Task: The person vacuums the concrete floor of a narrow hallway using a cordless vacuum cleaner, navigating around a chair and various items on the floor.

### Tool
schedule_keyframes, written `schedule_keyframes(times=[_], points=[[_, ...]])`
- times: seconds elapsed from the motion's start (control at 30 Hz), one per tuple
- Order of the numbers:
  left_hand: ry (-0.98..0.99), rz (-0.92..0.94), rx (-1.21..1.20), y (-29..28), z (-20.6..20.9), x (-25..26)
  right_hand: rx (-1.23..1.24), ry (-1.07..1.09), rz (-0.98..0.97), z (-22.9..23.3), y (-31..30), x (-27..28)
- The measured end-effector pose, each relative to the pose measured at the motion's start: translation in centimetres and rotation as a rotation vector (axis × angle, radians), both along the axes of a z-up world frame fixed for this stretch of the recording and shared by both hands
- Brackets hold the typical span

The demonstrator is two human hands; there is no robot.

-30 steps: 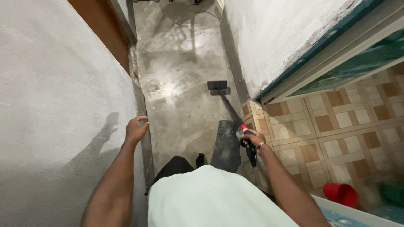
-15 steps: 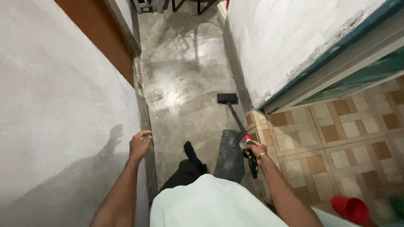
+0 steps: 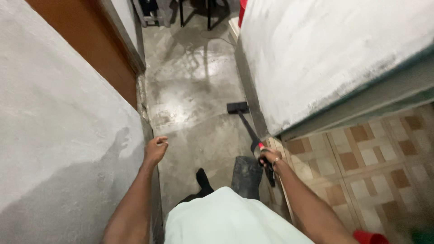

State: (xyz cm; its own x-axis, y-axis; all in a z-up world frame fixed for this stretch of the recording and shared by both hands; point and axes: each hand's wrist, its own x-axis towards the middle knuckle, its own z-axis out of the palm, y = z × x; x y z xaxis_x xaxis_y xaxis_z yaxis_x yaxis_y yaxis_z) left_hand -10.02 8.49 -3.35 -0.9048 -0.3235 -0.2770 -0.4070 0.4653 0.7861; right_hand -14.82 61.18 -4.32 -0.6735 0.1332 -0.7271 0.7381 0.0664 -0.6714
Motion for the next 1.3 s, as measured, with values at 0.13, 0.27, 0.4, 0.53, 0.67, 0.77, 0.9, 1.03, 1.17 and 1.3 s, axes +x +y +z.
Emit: schedule_keyframes(times=[0.13,0.27,0.4,0.53,0.67,0.77,0.9,1.03,1.17,1.3], points=[[-0.038,-0.059,-0.055,-2.1,0.1,-1.6,-0.002,-0.014,0.03,0.4,-0.3,1.0],[-0.136,-0.08,-0.083,-3.3,2.3,-4.3,0.03,-0.023,0.078,0.7,-0.9,-0.7],[-0.216,-0.059,-0.12,-3.2,3.7,-4.4,-0.006,-0.057,0.015,0.8,-3.1,-6.6],[-0.22,-0.1,-0.148,-3.5,4.1,-3.6,-0.033,-0.016,0.167,0.7,-5.7,-12.2],[-0.317,-0.075,-0.161,-3.9,4.5,-1.9,0.042,-0.032,0.19,0.6,-8.9,-12.1],[-0.296,-0.044,-0.153,-4.3,4.2,-0.7,0.042,-0.052,0.247,1.0,-9.9,-11.3],[-0.268,-0.018,-0.18,-4.7,4.5,-0.3,0.061,-0.042,0.365,1.6,-11.8,-14.2],[-0.202,0.022,-0.23,-5.2,5.4,0.1,0.077,-0.016,0.501,1.6,-15.5,-17.3],[-0.222,0.081,-0.198,-4.9,7.3,0.8,0.05,0.008,0.523,0.9,-17.7,-17.6],[-0.321,0.175,-0.142,-5.0,8.5,1.8,0.155,0.069,0.628,0.9,-15.8,-15.6]])
